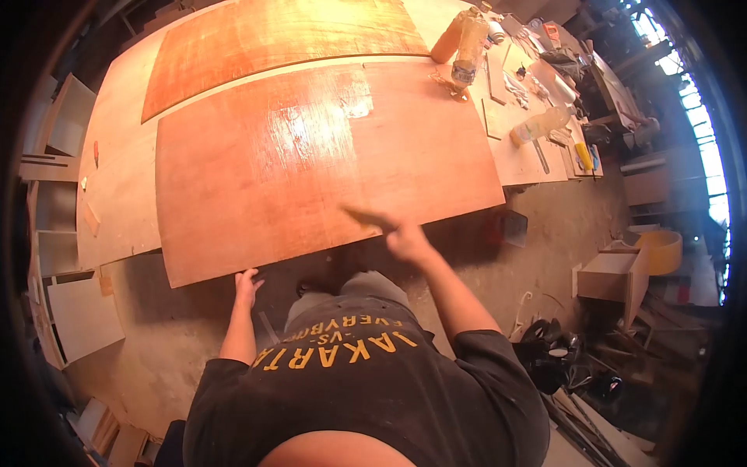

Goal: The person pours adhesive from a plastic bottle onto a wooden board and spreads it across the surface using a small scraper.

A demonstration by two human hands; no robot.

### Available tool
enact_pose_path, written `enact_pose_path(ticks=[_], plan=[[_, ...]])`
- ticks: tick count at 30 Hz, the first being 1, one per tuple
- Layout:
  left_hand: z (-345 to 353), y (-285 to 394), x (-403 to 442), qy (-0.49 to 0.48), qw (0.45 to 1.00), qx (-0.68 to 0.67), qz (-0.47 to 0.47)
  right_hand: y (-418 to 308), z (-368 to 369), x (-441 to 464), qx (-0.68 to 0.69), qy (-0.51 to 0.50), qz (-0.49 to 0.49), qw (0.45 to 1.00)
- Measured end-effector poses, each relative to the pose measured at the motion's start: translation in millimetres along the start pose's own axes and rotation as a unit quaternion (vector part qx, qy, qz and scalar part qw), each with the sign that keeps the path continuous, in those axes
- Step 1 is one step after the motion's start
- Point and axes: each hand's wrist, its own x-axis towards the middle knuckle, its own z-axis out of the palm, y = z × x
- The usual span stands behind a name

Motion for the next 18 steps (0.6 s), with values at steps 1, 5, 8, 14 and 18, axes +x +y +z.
enact_pose_path(ticks=[1, 5, 8, 14, 18], plan=[[-5.2, -8.8, 3.6, -0.002, 1.000, 0.025, -0.012, -7.6, -17.2, 19.9, 0.091, 0.062, 0.054, 0.992], [-7.4, -27.4, -7.7, -0.008, 0.997, 0.068, -0.039, -8.3, -94.9, 121.6, 0.276, 0.118, -0.021, 0.954], [-6.1, -41.3, -28.9, 0.028, 0.993, 0.097, -0.066, -39.5, -133.2, 196.7, 0.181, 0.119, -0.019, 0.976], [12.0, -90.8, -86.3, 0.132, 0.974, 0.133, -0.129, -53.3, -152.7, 342.6, -0.138, -0.017, -0.069, 0.988], [34.8, -129.4, -119.7, 0.146, 0.966, 0.142, -0.157, -10.2, -111.9, 428.3, -0.316, -0.026, -0.160, 0.935]])
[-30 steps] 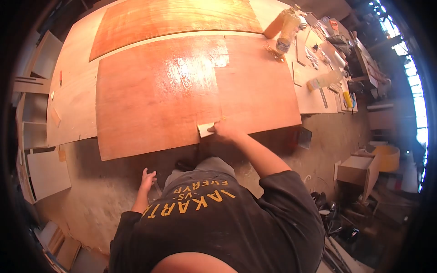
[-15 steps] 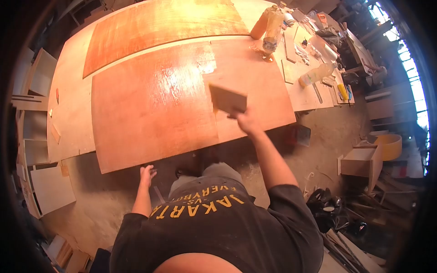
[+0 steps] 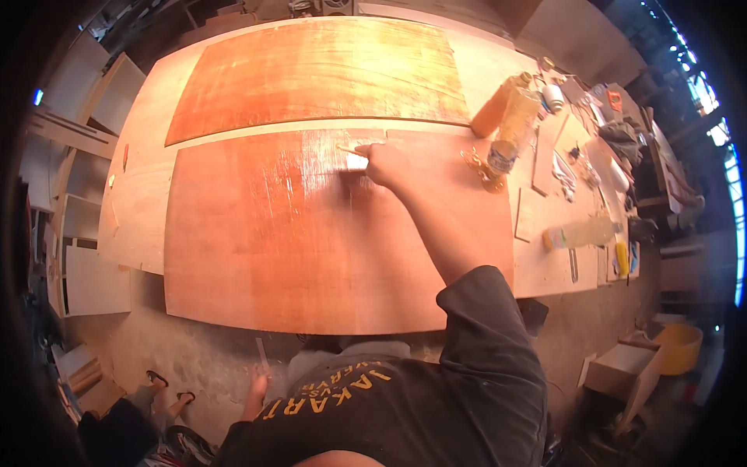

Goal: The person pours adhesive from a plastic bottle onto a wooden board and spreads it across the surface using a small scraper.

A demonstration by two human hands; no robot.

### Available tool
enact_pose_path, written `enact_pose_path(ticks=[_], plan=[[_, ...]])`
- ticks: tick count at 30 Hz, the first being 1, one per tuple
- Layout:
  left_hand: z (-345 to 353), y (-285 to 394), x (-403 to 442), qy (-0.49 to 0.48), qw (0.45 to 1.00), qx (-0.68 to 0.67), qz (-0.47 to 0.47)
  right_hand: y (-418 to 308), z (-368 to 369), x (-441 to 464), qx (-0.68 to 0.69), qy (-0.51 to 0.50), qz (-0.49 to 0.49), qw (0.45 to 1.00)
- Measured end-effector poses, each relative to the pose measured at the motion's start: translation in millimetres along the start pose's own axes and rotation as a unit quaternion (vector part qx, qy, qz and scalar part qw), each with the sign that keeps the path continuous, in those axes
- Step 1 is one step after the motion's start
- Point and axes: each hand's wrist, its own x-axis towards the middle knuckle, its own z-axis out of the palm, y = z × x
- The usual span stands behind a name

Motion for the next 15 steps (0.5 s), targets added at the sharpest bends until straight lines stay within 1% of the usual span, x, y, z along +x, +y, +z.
enact_pose_path(ticks=[1, 2, 4, 7, 10, 14, 15], plan=[[5.1, -2.5, -11.0, -0.002, 1.000, 0.025, 0.000, 2.3, 7.4, 11.6, -0.035, -0.034, 0.004, 0.999], [9.7, -3.2, -23.1, -0.005, 0.999, 0.050, -0.001, -0.7, 10.0, 17.4, -0.057, -0.043, -0.003, 0.997], [18.3, -2.3, -41.5, 0.001, 1.000, 0.011, 0.006, 10.2, 39.7, 35.7, -0.134, 0.034, -0.049, 0.989], [23.6, -5.8, -57.0, 0.009, 1.000, -0.018, 0.003, 18.0, 70.5, 58.1, -0.145, 0.072, -0.080, 0.984], [31.5, 4.5, -71.3, 0.030, 0.998, -0.047, -0.008, 19.3, 89.7, 68.3, -0.138, 0.110, -0.078, 0.981], [37.1, 9.5, -75.6, 0.031, 0.998, -0.051, 0.004, 8.3, 77.2, 70.0, -0.121, 0.076, -0.032, 0.989], [39.0, 12.6, -76.6, 0.032, 0.998, -0.048, -0.001, 8.4, 75.7, 71.3, -0.124, 0.076, -0.033, 0.989]])
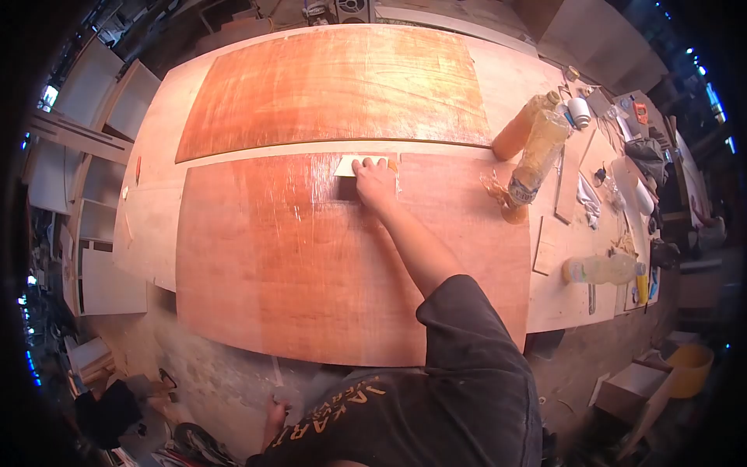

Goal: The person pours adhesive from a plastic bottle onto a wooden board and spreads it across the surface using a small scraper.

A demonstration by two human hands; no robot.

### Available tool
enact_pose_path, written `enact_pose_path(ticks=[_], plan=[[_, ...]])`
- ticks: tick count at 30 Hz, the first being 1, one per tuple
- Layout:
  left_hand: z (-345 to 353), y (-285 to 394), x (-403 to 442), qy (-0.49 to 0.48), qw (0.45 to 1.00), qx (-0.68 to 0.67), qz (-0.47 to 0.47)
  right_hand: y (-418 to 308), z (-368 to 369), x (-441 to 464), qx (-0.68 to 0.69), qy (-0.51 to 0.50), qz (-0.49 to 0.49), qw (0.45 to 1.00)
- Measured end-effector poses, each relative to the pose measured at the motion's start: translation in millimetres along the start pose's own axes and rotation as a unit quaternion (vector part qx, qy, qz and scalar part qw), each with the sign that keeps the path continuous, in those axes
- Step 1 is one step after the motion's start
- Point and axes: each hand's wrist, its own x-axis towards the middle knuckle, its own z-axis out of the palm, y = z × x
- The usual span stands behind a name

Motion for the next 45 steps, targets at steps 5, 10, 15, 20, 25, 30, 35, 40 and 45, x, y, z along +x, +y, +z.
enact_pose_path(ticks=[5, 10, 15, 20, 25, 30, 35, 40, 45], plan=[[5.1, 8.1, -2.6, -0.006, 1.000, -0.008, -0.004, 5.9, 10.9, 3.4, 0.010, 0.041, -0.008, 0.999], [6.6, 11.5, -2.2, -0.006, 1.000, -0.013, -0.007, 5.4, 11.0, 1.8, 0.009, 0.007, 0.001, 1.000], [5.1, 10.8, -0.5, -0.008, 1.000, -0.009, 0.001, 8.8, 6.4, 9.0, 0.001, 0.012, -0.002, 1.000], [0.9, 0.2, 3.7, -0.015, 1.000, 0.014, 0.014, 8.7, 8.1, 9.7, -0.025, 0.001, -0.020, 1.000], [-5.5, -6.5, 6.5, -0.023, 1.000, 0.013, 0.014, 8.5, -3.6, 13.6, -0.014, -0.023, 0.005, 1.000], [-21.3, -25.9, 13.4, -0.023, 0.999, -0.018, 0.028, 2.7, -13.4, 3.1, -0.033, -0.022, 0.038, 0.998], [-28.2, -33.0, -9.3, 0.011, 0.999, 0.007, 0.051, 9.3, 7.9, -0.6, -0.052, 0.027, -0.035, 0.998], [-28.5, -64.0, -6.6, 0.010, 0.999, -0.029, 0.012, 5.8, 26.6, 0.9, -0.020, 0.052, -0.027, 0.998], [-16.5, -60.6, -12.1, 0.001, 1.000, -0.021, 0.021, -0.7, -6.6, -2.1, -0.013, -0.051, -0.003, 0.999]])
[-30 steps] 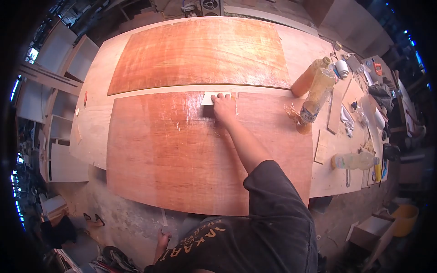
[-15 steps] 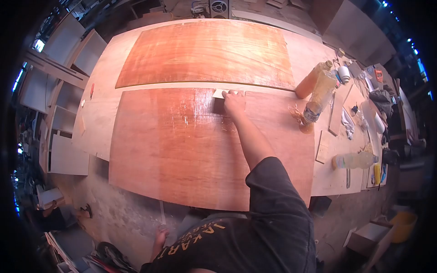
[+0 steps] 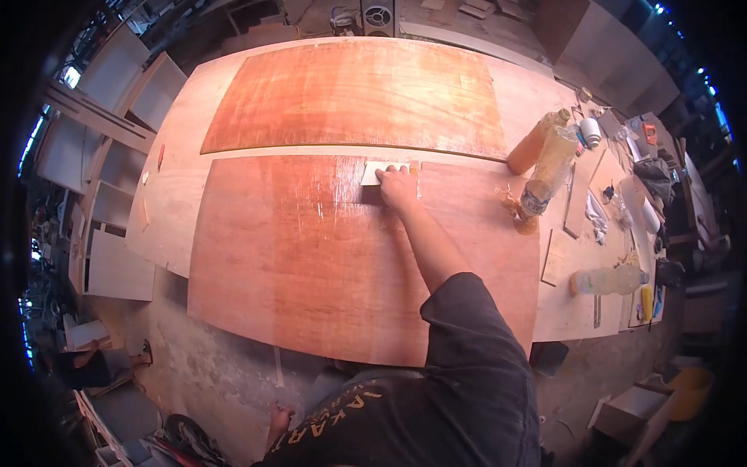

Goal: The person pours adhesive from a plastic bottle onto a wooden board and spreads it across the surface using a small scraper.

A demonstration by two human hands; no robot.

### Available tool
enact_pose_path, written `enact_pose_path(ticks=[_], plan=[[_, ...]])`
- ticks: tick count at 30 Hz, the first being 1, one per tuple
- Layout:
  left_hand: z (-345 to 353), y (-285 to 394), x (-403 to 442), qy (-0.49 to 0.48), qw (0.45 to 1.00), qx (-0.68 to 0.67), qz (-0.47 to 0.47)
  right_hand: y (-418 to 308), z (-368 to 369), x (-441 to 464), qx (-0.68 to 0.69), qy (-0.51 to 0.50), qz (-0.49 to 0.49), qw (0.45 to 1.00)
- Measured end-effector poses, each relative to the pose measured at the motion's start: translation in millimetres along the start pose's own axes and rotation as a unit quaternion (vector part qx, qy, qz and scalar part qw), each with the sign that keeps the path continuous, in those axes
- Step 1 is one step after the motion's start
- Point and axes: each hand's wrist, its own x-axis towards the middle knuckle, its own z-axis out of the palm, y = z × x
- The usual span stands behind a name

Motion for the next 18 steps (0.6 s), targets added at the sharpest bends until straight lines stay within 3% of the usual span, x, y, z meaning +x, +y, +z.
enact_pose_path(ticks=[5, 11, 15, 18], plan=[[13.7, 6.1, -1.4, -0.004, 1.000, 0.000, 0.004, -1.1, -13.3, 9.2, -0.037, 0.009, 0.000, 0.999], [10.3, 5.6, -3.8, -0.016, 0.999, 0.023, 0.018, -13.6, 6.6, 18.4, 0.053, 0.059, -0.017, 0.997], [9.2, 9.2, -7.1, -0.009, 1.000, 0.023, 0.008, -2.9, 6.4, 34.2, 0.000, 0.004, -0.059, 0.998], [7.3, 7.3, 0.0, -0.011, 1.000, 0.022, -0.001, -2.0, -17.0, 34.8, -0.011, -0.111, -0.044, 0.993]])
